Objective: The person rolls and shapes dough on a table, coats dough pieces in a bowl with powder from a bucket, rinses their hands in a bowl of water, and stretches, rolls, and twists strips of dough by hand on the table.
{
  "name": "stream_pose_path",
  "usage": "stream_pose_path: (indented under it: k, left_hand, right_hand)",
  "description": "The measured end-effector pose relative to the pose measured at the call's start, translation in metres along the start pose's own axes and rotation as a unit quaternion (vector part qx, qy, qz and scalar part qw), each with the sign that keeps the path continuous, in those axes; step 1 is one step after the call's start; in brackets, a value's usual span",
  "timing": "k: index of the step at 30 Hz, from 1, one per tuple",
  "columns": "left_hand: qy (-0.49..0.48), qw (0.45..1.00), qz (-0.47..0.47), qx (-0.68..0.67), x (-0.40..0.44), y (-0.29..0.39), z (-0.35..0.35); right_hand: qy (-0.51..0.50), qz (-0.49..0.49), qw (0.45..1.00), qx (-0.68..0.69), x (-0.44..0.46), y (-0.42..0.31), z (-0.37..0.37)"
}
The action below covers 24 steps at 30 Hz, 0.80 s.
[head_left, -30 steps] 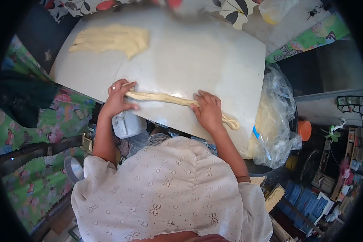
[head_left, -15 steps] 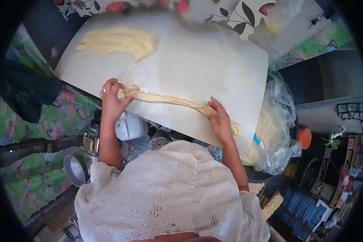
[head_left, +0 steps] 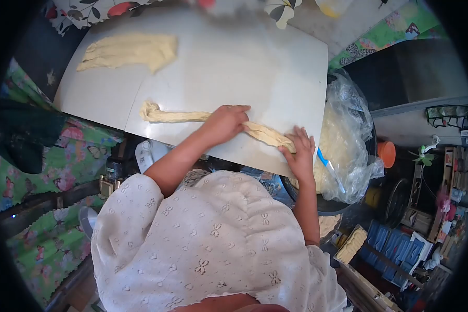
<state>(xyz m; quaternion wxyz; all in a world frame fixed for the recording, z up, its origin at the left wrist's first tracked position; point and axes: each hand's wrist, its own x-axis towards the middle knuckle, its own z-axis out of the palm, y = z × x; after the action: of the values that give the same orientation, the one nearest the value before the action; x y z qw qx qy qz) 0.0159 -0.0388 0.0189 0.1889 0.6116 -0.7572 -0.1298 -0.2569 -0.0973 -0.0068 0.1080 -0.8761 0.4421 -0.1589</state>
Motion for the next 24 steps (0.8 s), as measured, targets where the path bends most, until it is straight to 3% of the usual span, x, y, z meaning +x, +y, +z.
stream_pose_path:
  k: [2,3,5,6,8,10,13,15,16,17,18,19,21,24]
  left_hand:
    - [-0.007,0.981,-0.075,-0.181,-0.005,-0.006,-0.022]
    - [-0.007,0.981,-0.076,-0.178,-0.012,-0.012,-0.025]
    - [0.083,0.971,-0.077,-0.211,-0.027,-0.022,-0.036]
    - [0.083,0.961,-0.118,-0.235,-0.033,-0.022,-0.042]
    - [0.1,0.953,-0.154,-0.241,-0.039,-0.019,-0.048]
    - [0.12,0.942,-0.191,-0.25,-0.041,-0.013,-0.053]
    - [0.162,0.952,-0.143,-0.218,-0.042,-0.006,-0.057]
    - [0.112,0.987,-0.092,-0.065,-0.045,-0.011,-0.058]
    - [0.111,0.987,-0.096,-0.066,-0.049,-0.015,-0.042]
    - [0.072,0.995,-0.063,0.023,-0.055,-0.023,-0.013]
    - [0.033,0.993,-0.028,0.113,-0.055,-0.023,-0.004]
    - [0.039,0.992,-0.026,0.117,-0.056,-0.027,-0.002]
    - [-0.037,0.99,-0.105,0.09,-0.06,-0.01,-0.013]
    - [0.025,0.992,-0.097,0.074,-0.035,0.022,-0.022]
  right_hand:
    - [0.017,-0.08,0.992,0.098,-0.005,0.013,0.005]
    - [0.018,-0.081,0.992,0.1,-0.008,0.013,0.004]
    - [0.05,0.052,0.972,0.222,-0.013,0.008,0.004]
    - [0.054,0.051,0.971,0.227,-0.012,0.008,0.005]
    - [0.123,0.144,0.903,0.386,-0.014,0.009,0.003]
    - [0.14,0.12,0.908,0.375,-0.016,0.01,-0.008]
    - [0.181,0.082,0.9,0.388,-0.015,0.018,-0.022]
    - [0.183,0.04,0.901,0.391,-0.014,0.023,-0.035]
    - [0.072,0.017,0.949,0.308,-0.014,0.035,-0.037]
    - [0.067,0.015,0.949,0.308,-0.016,0.035,-0.036]
    - [0.021,-0.004,0.986,0.167,-0.017,0.033,-0.035]
    - [-0.017,-0.024,0.999,0.021,-0.014,0.034,-0.035]
    - [-0.027,-0.023,0.999,0.008,-0.019,0.035,-0.038]
    - [0.022,0.015,0.995,0.098,-0.014,0.023,-0.026]
